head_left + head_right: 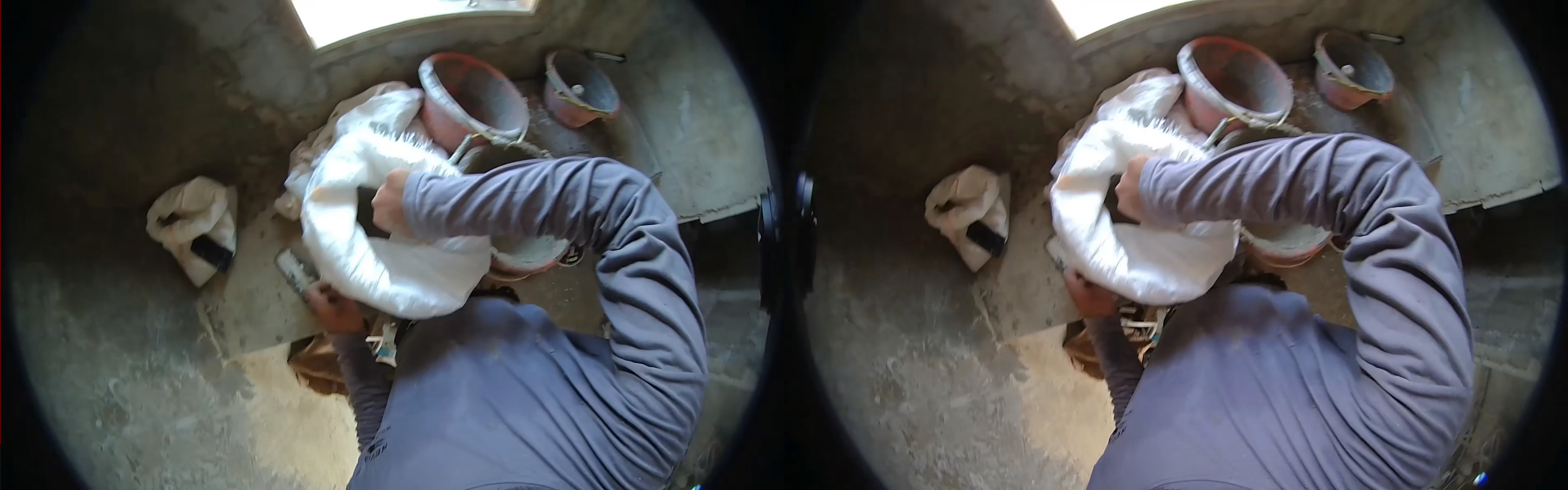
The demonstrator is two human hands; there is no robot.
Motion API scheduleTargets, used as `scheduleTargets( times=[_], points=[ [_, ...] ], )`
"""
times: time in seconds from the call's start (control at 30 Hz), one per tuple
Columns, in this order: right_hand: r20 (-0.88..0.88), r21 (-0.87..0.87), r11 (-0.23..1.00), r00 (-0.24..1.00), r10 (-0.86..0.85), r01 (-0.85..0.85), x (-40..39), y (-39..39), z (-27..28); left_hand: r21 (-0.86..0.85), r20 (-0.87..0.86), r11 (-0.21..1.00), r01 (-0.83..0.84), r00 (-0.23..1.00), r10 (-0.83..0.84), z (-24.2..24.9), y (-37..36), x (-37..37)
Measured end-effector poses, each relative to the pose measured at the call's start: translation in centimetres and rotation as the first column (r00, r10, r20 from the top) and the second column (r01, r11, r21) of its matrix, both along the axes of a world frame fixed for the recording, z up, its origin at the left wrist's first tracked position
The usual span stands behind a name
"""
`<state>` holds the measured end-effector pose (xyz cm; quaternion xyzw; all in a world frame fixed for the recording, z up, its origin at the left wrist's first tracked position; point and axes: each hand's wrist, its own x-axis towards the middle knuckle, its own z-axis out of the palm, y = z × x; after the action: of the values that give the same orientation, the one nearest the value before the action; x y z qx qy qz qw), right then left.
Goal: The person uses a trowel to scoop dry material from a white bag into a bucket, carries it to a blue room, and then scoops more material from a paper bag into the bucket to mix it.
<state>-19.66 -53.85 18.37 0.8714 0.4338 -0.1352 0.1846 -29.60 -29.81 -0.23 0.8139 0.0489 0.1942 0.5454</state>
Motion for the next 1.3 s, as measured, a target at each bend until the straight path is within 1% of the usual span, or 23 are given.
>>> scheduleTargets(
  times=[0.03,0.13,0.2,0.23,0.27,0.37,0.47,0.53,0.6,0.67,0.77,0.8,0.87,0.9,0.97,1.0,1.03,1.07,1.1,1.17,1.2,1.27,1.3],
  points=[
    [0.053,0.028,0.999,0.998,-0.040,0.038,-0.8,-0.4,0.7,0.134,0.030,0.991,0.010,0.999,-0.014,1.0,-0.1,0.2],
    [0.087,0.040,0.995,0.992,-0.091,0.088,-0.8,-0.9,1.1,0.217,-0.282,0.976,-0.007,0.957,0.070,3.6,-0.4,0.4],
    [0.024,0.052,0.995,0.996,-0.086,0.084,0.6,-0.3,-1.3,0.411,-0.229,0.912,0.005,0.968,0.099,-0.5,1.3,1.5],
    [-0.039,0.063,0.995,0.996,-0.079,0.081,1.1,0.5,-2.3,0.236,-0.137,0.972,0.014,0.990,0.019,-1.6,1.4,2.2],
    [-0.047,0.085,0.991,0.994,-0.096,0.100,1.3,1.1,-2.6,0.233,-0.280,0.972,0.019,0.959,0.048,-3.2,2.3,2.8],
    [-0.103,0.186,0.973,0.987,-0.120,0.138,0.4,0.3,0.5,-0.082,-0.122,0.981,0.178,0.975,-0.187,-4.2,3.3,4.0],
    [-0.216,0.017,0.974,0.952,-0.216,0.225,0.1,-0.7,0.6,-0.214,-0.151,0.955,0.207,0.958,-0.242,-6.1,3.7,4.6],
    [-0.336,0.213,0.918,0.907,-0.253,0.335,1.2,-1.3,-3.8,-0.175,-0.133,0.968,0.181,0.969,-0.206,-5.0,2.9,4.4],
    [-0.438,0.257,0.880,0.860,-0.262,0.399,2.8,-1.4,-5.8,-0.153,-0.148,0.971,0.184,0.967,-0.206,-4.3,3.0,4.2],
    [-0.365,0.177,0.887,0.865,-0.343,0.426,2.4,-1.1,-3.0,-0.477,-0.125,0.857,0.196,0.950,-0.287,-4.0,2.5,4.4],
    [-0.392,0.244,0.880,0.871,-0.295,0.408,1.6,-2.2,-3.2,-0.657,-0.087,0.722,0.218,0.929,-0.360,-3.3,2.5,4.0],
    [-0.429,0.297,0.851,0.856,-0.287,0.434,1.2,-2.3,-3.1,-0.660,-0.090,0.720,0.217,0.928,-0.362,-3.5,2.9,4.1],
    [-0.482,0.365,0.784,0.823,-0.302,0.502,1.3,-2.4,-7.8,-0.426,-0.169,0.862,0.273,0.912,-0.373,-4.2,3.6,4.1],
    [-0.523,0.436,0.702,0.793,-0.311,0.563,1.2,-2.1,-8.2,-0.425,-0.164,0.861,0.279,0.912,-0.377,-4.5,4.0,4.2],
    [-0.481,0.478,0.707,0.829,-0.286,0.521,0.9,-2.6,-8.4,-0.393,-0.182,0.863,0.318,0.893,-0.411,-5.2,4.3,4.8],
    [-0.452,0.509,0.714,0.855,-0.255,0.482,0.1,-2.6,-7.9,-0.401,-0.174,0.857,0.324,0.891,-0.419,-4.3,3.8,4.7],
    [-0.493,0.243,0.735,0.733,-0.468,0.633,-0.9,-1.6,-4.7,-0.535,-0.133,0.780,0.326,0.879,-0.459,-2.7,3.2,4.4],
    [-0.492,0.238,0.736,0.732,-0.471,0.634,-1.4,-1.8,-3.6,-0.651,-0.094,0.689,0.318,0.868,-0.488,-1.9,3.0,4.1],
    [-0.505,0.265,0.718,0.727,-0.466,0.644,-2.0,-1.9,-3.1,-0.650,-0.101,0.693,0.312,0.868,-0.486,-2.3,3.6,3.7],
    [-0.517,0.295,0.668,0.702,-0.490,0.683,-2.6,-1.5,-2.0,-0.457,-0.124,0.797,0.396,0.859,-0.498,-3.6,4.9,4.1],
    [-0.522,0.303,0.661,0.700,-0.488,0.687,-2.2,-1.2,-3.2,-0.448,-0.129,0.800,0.400,0.856,-0.500,-4.0,5.1,3.9],
    [-0.516,0.296,0.688,0.717,-0.469,0.663,-0.6,-1.3,-6.3,-0.049,-0.097,0.991,0.127,0.987,-0.131,-4.4,4.2,4.2],
    [-0.509,0.305,0.680,0.718,-0.475,0.667,-0.4,-1.1,-6.4,-0.309,-0.130,0.935,0.174,0.966,-0.223,-1.9,3.2,4.4]
  ],
)
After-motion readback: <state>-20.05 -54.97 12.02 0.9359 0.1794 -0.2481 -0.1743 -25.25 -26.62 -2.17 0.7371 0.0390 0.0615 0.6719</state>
